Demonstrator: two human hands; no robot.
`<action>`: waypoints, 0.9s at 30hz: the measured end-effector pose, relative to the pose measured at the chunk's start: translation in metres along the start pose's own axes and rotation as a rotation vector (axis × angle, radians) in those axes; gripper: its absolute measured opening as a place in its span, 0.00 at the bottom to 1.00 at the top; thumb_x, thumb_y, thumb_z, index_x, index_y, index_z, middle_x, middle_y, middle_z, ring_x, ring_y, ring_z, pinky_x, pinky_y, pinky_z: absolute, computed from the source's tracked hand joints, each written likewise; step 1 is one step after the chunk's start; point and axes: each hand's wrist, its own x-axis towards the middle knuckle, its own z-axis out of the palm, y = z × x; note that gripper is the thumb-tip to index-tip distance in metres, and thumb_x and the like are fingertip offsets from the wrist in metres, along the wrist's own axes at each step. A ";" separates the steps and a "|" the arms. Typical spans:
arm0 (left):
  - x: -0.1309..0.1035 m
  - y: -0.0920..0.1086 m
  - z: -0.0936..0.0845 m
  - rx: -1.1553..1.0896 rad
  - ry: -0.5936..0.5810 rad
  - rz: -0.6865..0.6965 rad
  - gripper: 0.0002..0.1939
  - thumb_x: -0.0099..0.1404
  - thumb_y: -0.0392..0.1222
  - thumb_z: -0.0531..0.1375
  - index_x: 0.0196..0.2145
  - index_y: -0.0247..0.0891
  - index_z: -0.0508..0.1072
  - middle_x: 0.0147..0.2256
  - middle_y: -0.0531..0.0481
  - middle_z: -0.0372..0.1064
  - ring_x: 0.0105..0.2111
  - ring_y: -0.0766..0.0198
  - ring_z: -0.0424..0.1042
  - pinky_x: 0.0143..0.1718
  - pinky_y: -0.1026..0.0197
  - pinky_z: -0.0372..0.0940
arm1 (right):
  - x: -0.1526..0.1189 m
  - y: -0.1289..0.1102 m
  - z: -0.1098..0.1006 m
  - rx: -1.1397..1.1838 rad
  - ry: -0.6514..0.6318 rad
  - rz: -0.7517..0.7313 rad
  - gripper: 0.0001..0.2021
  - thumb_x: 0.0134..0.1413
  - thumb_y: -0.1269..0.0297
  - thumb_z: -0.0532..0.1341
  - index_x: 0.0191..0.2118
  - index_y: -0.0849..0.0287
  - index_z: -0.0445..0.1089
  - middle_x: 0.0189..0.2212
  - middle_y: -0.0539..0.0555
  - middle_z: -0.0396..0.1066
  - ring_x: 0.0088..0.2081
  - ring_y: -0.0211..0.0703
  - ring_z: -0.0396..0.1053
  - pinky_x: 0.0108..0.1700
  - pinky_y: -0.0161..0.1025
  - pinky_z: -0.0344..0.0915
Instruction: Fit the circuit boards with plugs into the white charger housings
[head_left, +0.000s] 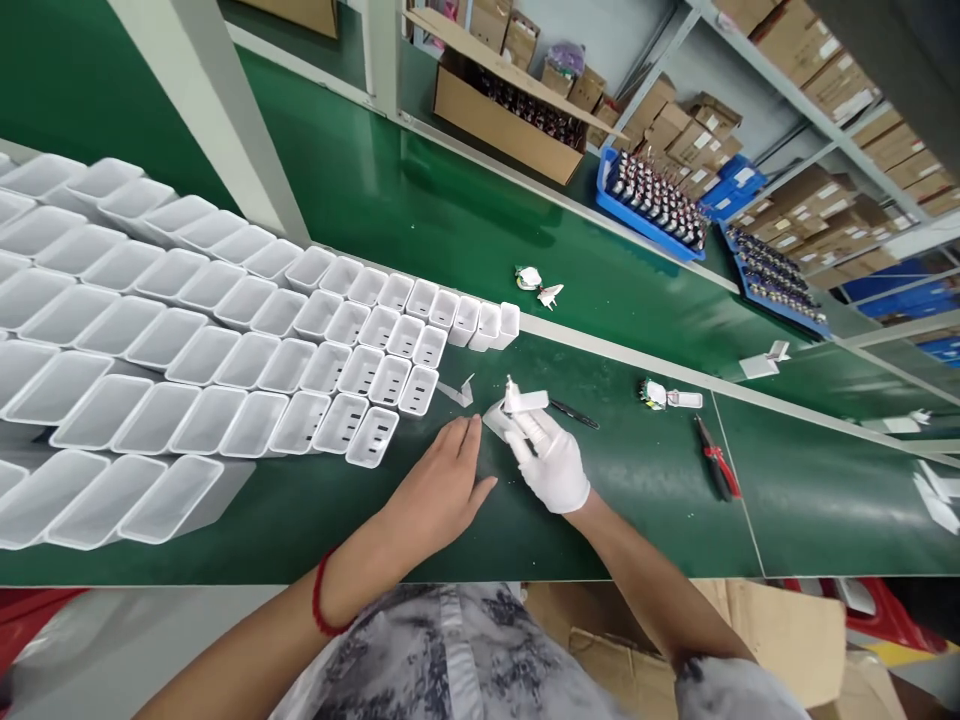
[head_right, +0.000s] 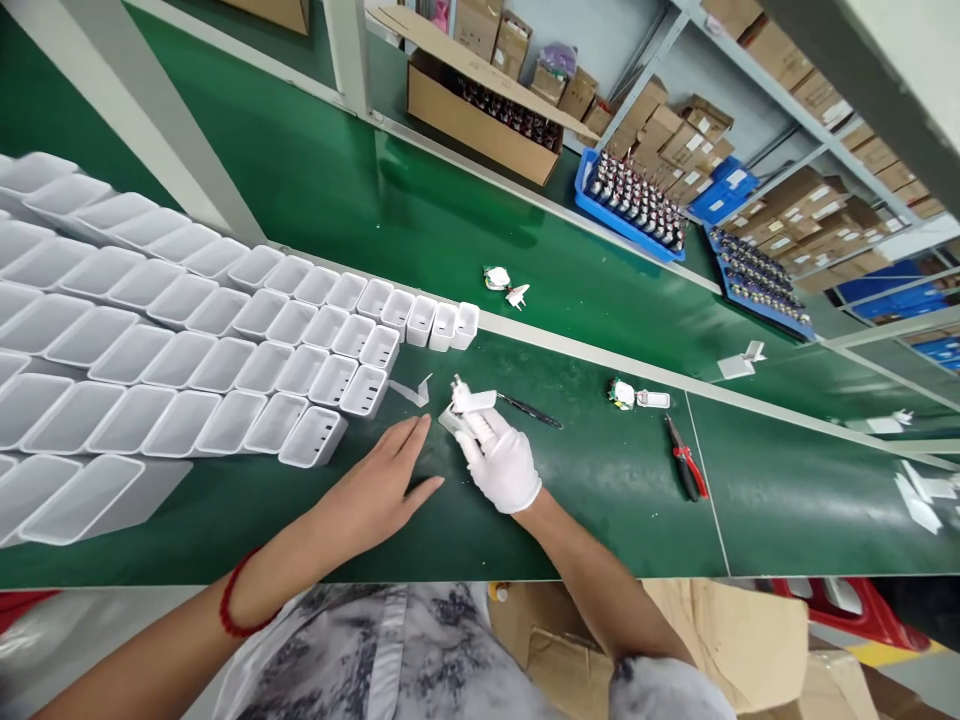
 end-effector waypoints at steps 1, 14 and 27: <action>-0.010 0.000 -0.001 -0.001 0.022 -0.003 0.30 0.69 0.48 0.53 0.65 0.33 0.55 0.59 0.31 0.63 0.60 0.43 0.63 0.56 0.43 0.66 | -0.002 0.000 -0.005 -0.011 0.086 0.034 0.17 0.64 0.62 0.54 0.56 0.53 0.71 0.48 0.59 0.75 0.44 0.50 0.75 0.41 0.40 0.72; -0.061 -0.012 0.014 -0.066 0.139 0.044 0.25 0.71 0.40 0.52 0.64 0.38 0.58 0.57 0.37 0.67 0.61 0.48 0.63 0.57 0.46 0.68 | -0.015 0.000 0.020 0.087 0.067 0.110 0.12 0.61 0.61 0.58 0.48 0.54 0.74 0.45 0.60 0.75 0.42 0.52 0.76 0.40 0.44 0.75; -0.052 -0.014 0.015 -0.077 0.131 0.044 0.22 0.70 0.44 0.54 0.60 0.41 0.65 0.51 0.43 0.71 0.59 0.47 0.64 0.54 0.46 0.70 | -0.002 0.012 0.003 0.560 0.026 0.349 0.16 0.54 0.58 0.65 0.48 0.54 0.73 0.49 0.57 0.73 0.51 0.51 0.72 0.53 0.49 0.70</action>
